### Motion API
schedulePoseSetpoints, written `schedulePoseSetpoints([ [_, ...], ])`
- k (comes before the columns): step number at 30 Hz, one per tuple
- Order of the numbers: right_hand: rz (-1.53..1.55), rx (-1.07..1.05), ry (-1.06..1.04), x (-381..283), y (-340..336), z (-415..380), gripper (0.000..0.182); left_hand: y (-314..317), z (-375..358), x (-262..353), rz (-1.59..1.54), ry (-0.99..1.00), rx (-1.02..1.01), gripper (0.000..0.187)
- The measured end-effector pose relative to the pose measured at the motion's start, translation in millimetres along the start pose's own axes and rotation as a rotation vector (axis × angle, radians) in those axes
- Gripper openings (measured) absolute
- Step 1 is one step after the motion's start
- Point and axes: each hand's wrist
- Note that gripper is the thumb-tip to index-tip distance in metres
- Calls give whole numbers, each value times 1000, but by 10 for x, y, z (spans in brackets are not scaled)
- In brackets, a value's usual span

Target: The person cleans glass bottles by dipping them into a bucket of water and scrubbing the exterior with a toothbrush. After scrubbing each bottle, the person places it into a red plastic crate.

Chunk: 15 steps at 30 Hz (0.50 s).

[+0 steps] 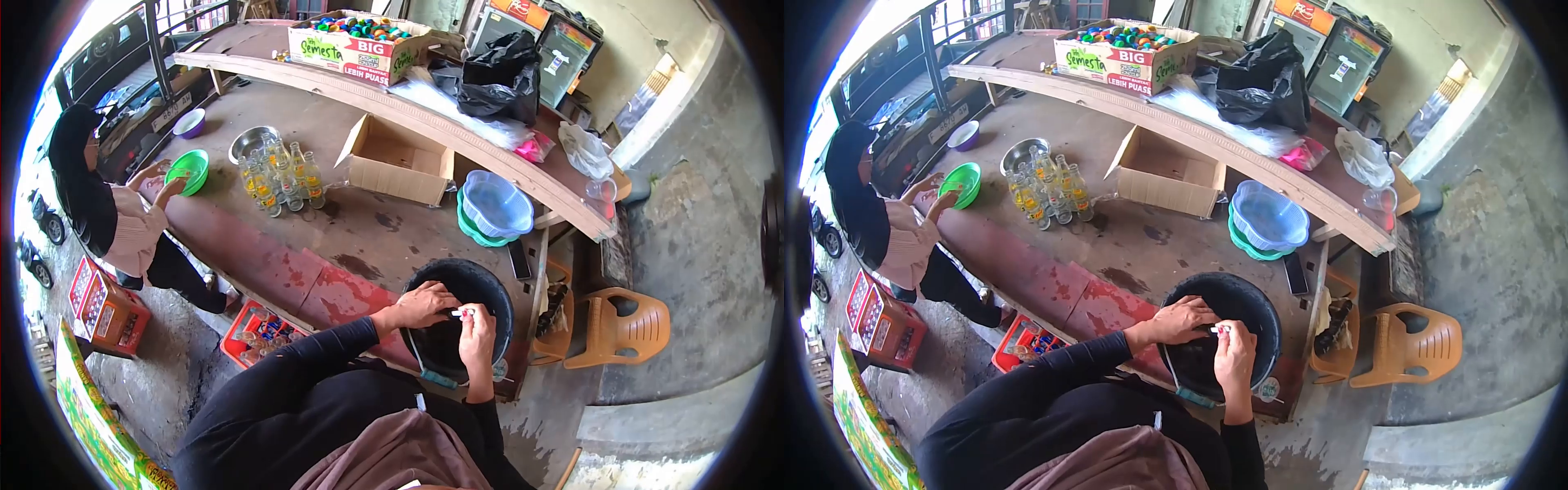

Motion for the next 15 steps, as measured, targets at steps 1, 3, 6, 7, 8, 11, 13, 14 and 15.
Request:
schedulePoseSetpoints([
  [1, 9, 30, 24, -3, -24, 11, 6, -1, 0, -1, -24, -13, -18, 44],
  [3, -46, 108, 6, -13, -58, 1, 6, -5, 10, 13, -32, -47, -13, 45],
  [6, -53, -20, 22, -22, -33, -35, 6, 3, 16, 47, -50, -65, -35, 43],
  [7, 21, -33, 52, -29, -7, -65, 6, 13, 4, 34, -34, -37, -45, 42],
  [8, 53, 18, 38, -55, 20, -92, 7, 12, 5, 15, -12, -12, -51, 42],
  [11, 8, 65, 31, -44, 3, -105, 7, -70, 25, 27, -39, -39, -52, 41],
  [13, -51, 86, -13, -27, 3, -96, 7, -79, 24, 38, -50, -24, -19, 41],
  [14, -81, 23, -10, -15, 23, -113, 7, -63, 27, 31, -50, -17, -15, 41],
  [15, -42, 15, 0, -17, 46, -127, 7, -48, 19, 39, -49, -5, -10, 41],
])
Point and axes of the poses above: each hand's wrist, its own z-axis towards the middle knuckle, its own y-axis out of the palm, x = y × z, and after that the axes turned 9 degrees about z, right-handed
